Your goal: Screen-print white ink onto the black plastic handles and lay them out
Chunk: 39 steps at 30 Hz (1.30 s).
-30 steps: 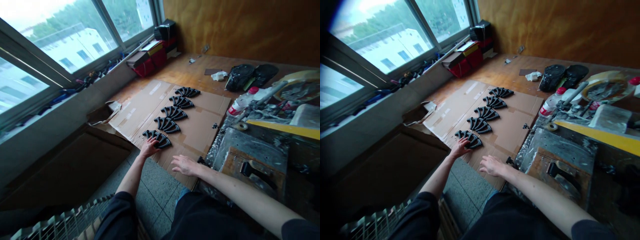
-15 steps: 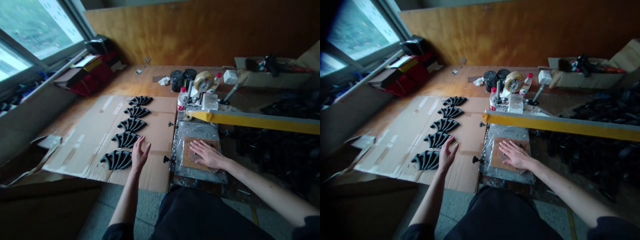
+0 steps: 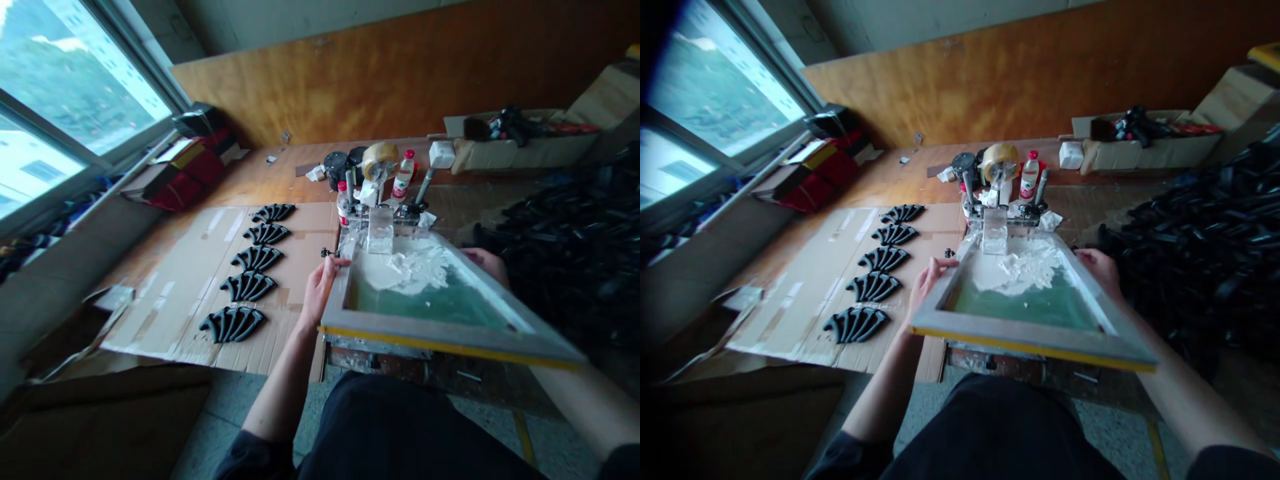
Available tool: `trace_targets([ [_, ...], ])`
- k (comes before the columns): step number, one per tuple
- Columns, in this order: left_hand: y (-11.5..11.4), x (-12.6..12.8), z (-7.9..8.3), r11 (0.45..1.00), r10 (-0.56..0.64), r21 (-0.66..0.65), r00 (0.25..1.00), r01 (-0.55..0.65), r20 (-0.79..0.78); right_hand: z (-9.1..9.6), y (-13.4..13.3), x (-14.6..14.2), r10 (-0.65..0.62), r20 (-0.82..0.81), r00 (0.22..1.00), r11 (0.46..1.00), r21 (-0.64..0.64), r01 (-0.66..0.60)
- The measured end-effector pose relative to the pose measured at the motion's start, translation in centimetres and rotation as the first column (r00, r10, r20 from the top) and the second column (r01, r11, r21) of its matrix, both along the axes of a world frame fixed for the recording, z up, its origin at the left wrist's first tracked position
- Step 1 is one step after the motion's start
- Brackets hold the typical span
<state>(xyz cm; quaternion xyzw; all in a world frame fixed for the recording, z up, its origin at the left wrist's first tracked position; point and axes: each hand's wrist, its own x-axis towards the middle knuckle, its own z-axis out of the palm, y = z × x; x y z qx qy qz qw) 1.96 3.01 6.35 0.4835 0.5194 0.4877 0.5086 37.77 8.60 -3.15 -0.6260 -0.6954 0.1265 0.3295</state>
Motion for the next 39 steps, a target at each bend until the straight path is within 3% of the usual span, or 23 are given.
trace_targets([
  [2,-1.8,-0.7,-2.8,0.99,-0.035,-0.14,0.998,0.026,-0.059,1.0,1.0,-0.8,-0.055,-0.078,0.995,0.998,0.033,0.058],
  [4,-3.1,-1.0,-5.8,0.978,-0.039,-0.208,0.992,0.014,-0.116,2.5,1.7,-3.8,0.006,-0.098,0.995,0.996,0.094,0.004],
  [7,-3.7,-0.8,-9.3,0.973,-0.017,-0.228,0.969,-0.04,-0.245,4.3,2.1,-10.0,0.194,0.113,0.975,0.969,0.133,-0.208],
  [11,-3.2,-0.7,-11.4,0.971,-0.047,-0.231,0.91,-0.054,-0.412,3.9,1.3,-14.9,0.317,0.34,0.886,0.946,-0.05,-0.319],
  [14,-3.0,-1.0,-12.1,0.971,-0.078,-0.235,0.877,-0.04,-0.474,2.3,-1.0,-14.5,0.454,0.361,0.815,0.889,-0.124,-0.44],
  [16,-3.0,-1.2,-12.5,0.972,-0.078,-0.232,0.872,-0.041,-0.484,1.6,-2.9,-13.2,0.577,0.37,0.728,0.806,-0.111,-0.582],
  [19,-3.0,-1.3,-12.9,0.972,-0.072,-0.232,0.873,-0.048,-0.483,1.7,-4.6,-11.2,0.745,0.335,0.576,0.639,-0.114,-0.76],
  [21,-3.0,-1.3,-13.1,0.97,-0.067,-0.238,0.877,-0.055,-0.475,2.2,-4.5,-10.7,0.792,0.282,0.541,0.592,-0.144,-0.793],
  [23,-2.9,-1.3,-13.1,0.968,-0.063,-0.245,0.888,-0.057,-0.455,2.5,-4.0,-11.0,0.755,0.24,0.61,0.649,-0.136,-0.749],
  [26,-2.9,-1.2,-12.9,0.965,-0.058,-0.257,0.911,-0.054,-0.408,1.6,-4.1,-12.0,0.628,0.225,0.745,0.766,-0.008,-0.643],
  [28,-3.0,-1.2,-12.7,0.963,-0.054,-0.264,0.924,-0.051,-0.377,0.6,-5.2,-12.2,0.624,0.226,0.748,0.758,0.059,-0.65],
  [31,-3.0,-1.2,-12.6,0.962,-0.051,-0.27,0.941,-0.044,-0.336,0.0,-6.3,-11.6,0.681,0.196,0.705,0.718,0.007,-0.696],
  [34,-3.1,-1.2,-12.2,0.962,-0.05,-0.271,0.956,-0.031,-0.289,1.5,-5.0,-11.8,0.656,0.153,0.739,0.754,-0.094,-0.65],
  [37,-3.1,-1.3,-10.9,0.962,-0.057,-0.272,0.977,-0.001,-0.204,4.2,-1.5,-12.8,0.497,0.131,0.858,0.868,-0.05,-0.495],
  [39,-3.1,-1.4,-9.1,0.962,-0.066,-0.272,0.991,0.032,-0.118,5.9,1.1,-12.4,0.381,0.126,0.916,0.923,0.001,-0.385],
])
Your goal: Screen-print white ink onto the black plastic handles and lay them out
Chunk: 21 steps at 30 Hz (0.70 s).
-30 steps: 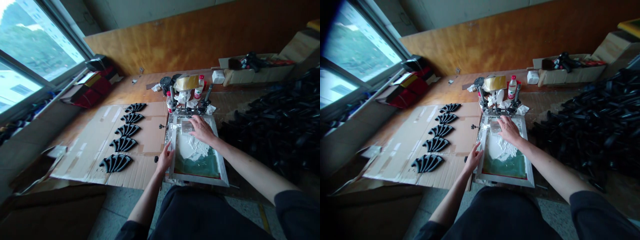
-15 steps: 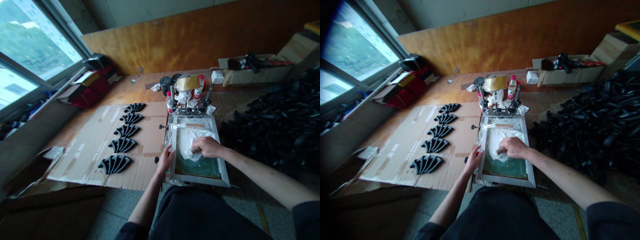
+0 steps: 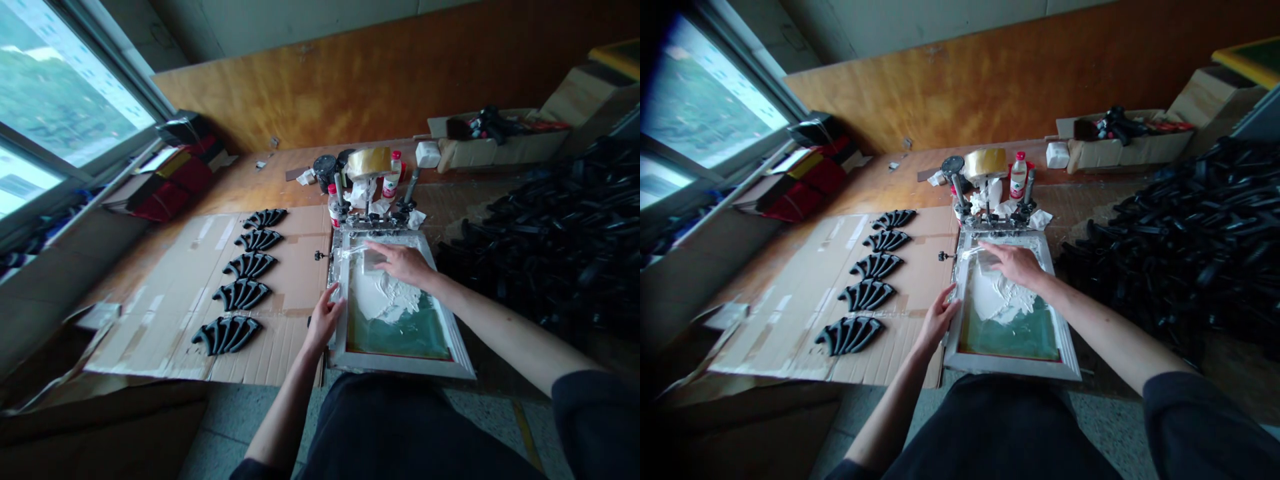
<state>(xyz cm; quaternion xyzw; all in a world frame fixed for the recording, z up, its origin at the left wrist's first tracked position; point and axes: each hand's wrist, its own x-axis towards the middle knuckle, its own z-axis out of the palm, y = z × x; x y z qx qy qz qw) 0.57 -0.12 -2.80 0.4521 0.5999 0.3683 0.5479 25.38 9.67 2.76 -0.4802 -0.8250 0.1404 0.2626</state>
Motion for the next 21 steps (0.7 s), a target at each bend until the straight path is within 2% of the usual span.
trace_targets([
  [2,0.2,0.1,2.3,1.0,0.016,0.021,0.996,-0.018,0.088,1.1,2.1,2.3,-0.121,-0.059,0.991,0.992,0.027,0.123],
  [4,0.9,0.6,4.9,0.996,0.052,0.066,0.986,-0.063,0.156,1.2,3.3,6.1,-0.282,-0.185,0.942,0.956,0.033,0.292],
  [6,2.2,1.3,7.4,0.983,0.086,0.138,0.969,-0.121,0.233,0.0,3.4,9.7,-0.44,-0.26,0.86,0.892,-0.013,0.452],
  [7,3.0,1.7,8.6,0.972,0.093,0.185,0.958,-0.147,0.271,-1.0,3.0,10.8,-0.486,-0.246,0.839,0.87,-0.046,0.491],
  [9,4.9,2.5,10.7,0.941,0.083,0.284,0.941,-0.182,0.327,-3.6,1.3,11.1,-0.493,-0.177,0.852,0.87,-0.106,0.481],
  [12,6.6,3.7,12.4,0.916,0.05,0.357,0.936,-0.182,0.348,-7.6,-2.3,7.1,-0.333,-0.083,0.939,0.937,-0.138,0.32],
  [14,6.3,4.6,12.0,0.908,0.098,0.343,0.92,-0.239,0.379,-9.1,-4.5,3.6,-0.199,0.088,0.976,0.972,-0.106,0.208],
  [16,4.5,5.6,10.0,0.949,0.145,0.209,0.913,-0.238,0.382,-9.4,-6.1,0.8,-0.168,0.23,0.958,0.973,-0.117,0.199],
  [17,3.3,6.1,8.6,0.982,0.131,0.079,0.922,-0.171,0.365,-9.2,-6.8,-0.3,-0.192,0.262,0.946,0.964,-0.129,0.232],
  [18,1.9,6.6,7.1,0.995,0.08,-0.081,0.933,-0.056,0.35,-8.8,-7.4,-1.1,-0.221,0.266,0.938,0.955,-0.137,0.264],
  [19,0.5,7.1,5.5,0.971,0.007,-0.227,0.934,0.08,0.357,-8.2,-8.0,-1.7,-0.24,0.246,0.939,0.951,-0.133,0.278],
  [21,-1.6,7.8,2.7,0.916,-0.032,-0.356,0.917,0.187,0.399,-7.1,-9.3,-2.7,-0.213,0.162,0.964,0.968,-0.097,0.231],
])
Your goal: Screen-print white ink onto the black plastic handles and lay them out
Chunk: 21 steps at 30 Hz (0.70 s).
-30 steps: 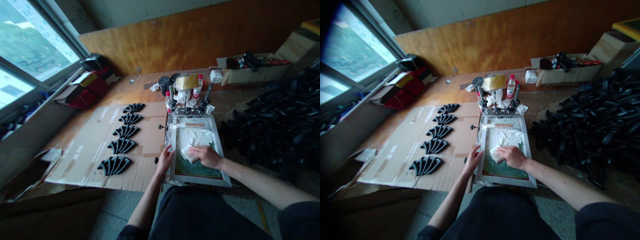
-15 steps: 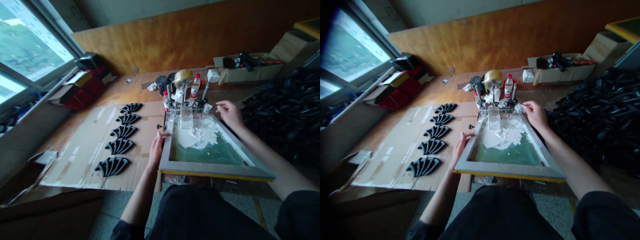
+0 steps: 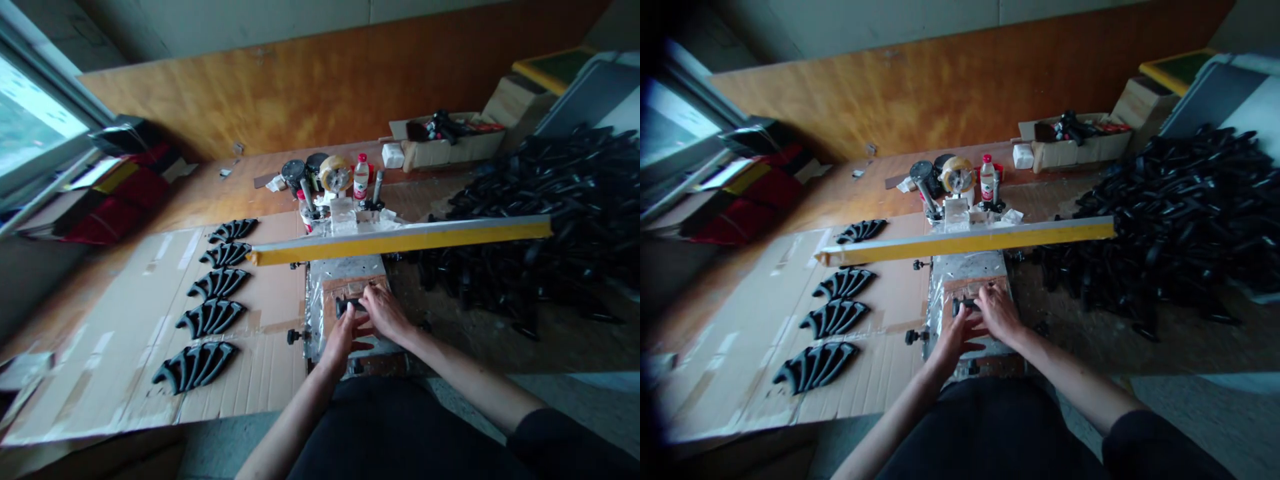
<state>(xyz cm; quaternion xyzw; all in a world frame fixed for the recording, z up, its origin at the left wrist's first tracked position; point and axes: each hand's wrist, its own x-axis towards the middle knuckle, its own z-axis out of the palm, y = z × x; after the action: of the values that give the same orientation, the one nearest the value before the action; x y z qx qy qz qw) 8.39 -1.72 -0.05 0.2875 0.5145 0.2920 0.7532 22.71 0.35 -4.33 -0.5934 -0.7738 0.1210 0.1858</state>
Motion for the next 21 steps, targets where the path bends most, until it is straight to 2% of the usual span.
trace_targets([
  [2,-0.9,0.2,-1.7,0.998,0.061,-0.004,0.998,-0.062,-0.027,0.8,-1.0,-0.2,0.12,-0.11,0.987,0.992,0.037,-0.117],
  [4,-0.5,-0.2,-2.2,0.99,0.128,0.073,0.981,-0.118,-0.147,1.1,-1.5,0.8,0.189,-0.225,0.956,0.982,0.025,-0.188],
  [5,-0.1,-0.6,-2.1,0.986,0.131,0.135,0.966,-0.102,-0.223,0.9,-1.4,1.8,0.177,-0.273,0.946,0.983,0.009,-0.181],
  [7,0.7,-1.5,-1.5,0.957,0.099,0.291,0.916,0.02,-0.388,0.1,-0.7,4.5,0.087,-0.318,0.944,0.995,-0.018,-0.097],
  [8,1.0,-1.8,-1.1,0.929,0.084,0.355,0.871,0.107,-0.484,-0.6,-0.2,6.0,0.029,-0.318,0.948,0.999,-0.028,-0.04],
  [10,1.2,-2.3,-0.5,0.862,0.091,0.419,0.728,0.285,-0.68,-2.1,0.9,8.6,-0.06,-0.304,0.951,0.998,-0.05,0.048],
  [13,0.8,-2.1,-0.1,0.799,0.135,0.391,0.497,0.456,-0.857,-3.8,1.6,10.8,-0.11,-0.293,0.95,0.992,-0.096,0.085],
  [15,0.4,-1.8,-0.2,0.78,0.135,0.356,0.417,0.514,-0.899,-4.3,1.4,11.2,-0.112,-0.299,0.947,0.989,-0.128,0.077],
  [17,0.1,-1.6,-0.4,0.776,0.13,0.337,0.388,0.533,-0.912,-4.3,1.2,11.2,-0.107,-0.308,0.945,0.987,-0.149,0.063],
  [21,0.0,-1.6,-0.7,0.779,0.136,0.343,0.392,0.525,-0.91,-4.2,1.3,11.0,-0.106,-0.337,0.935,0.984,-0.171,0.05],
])
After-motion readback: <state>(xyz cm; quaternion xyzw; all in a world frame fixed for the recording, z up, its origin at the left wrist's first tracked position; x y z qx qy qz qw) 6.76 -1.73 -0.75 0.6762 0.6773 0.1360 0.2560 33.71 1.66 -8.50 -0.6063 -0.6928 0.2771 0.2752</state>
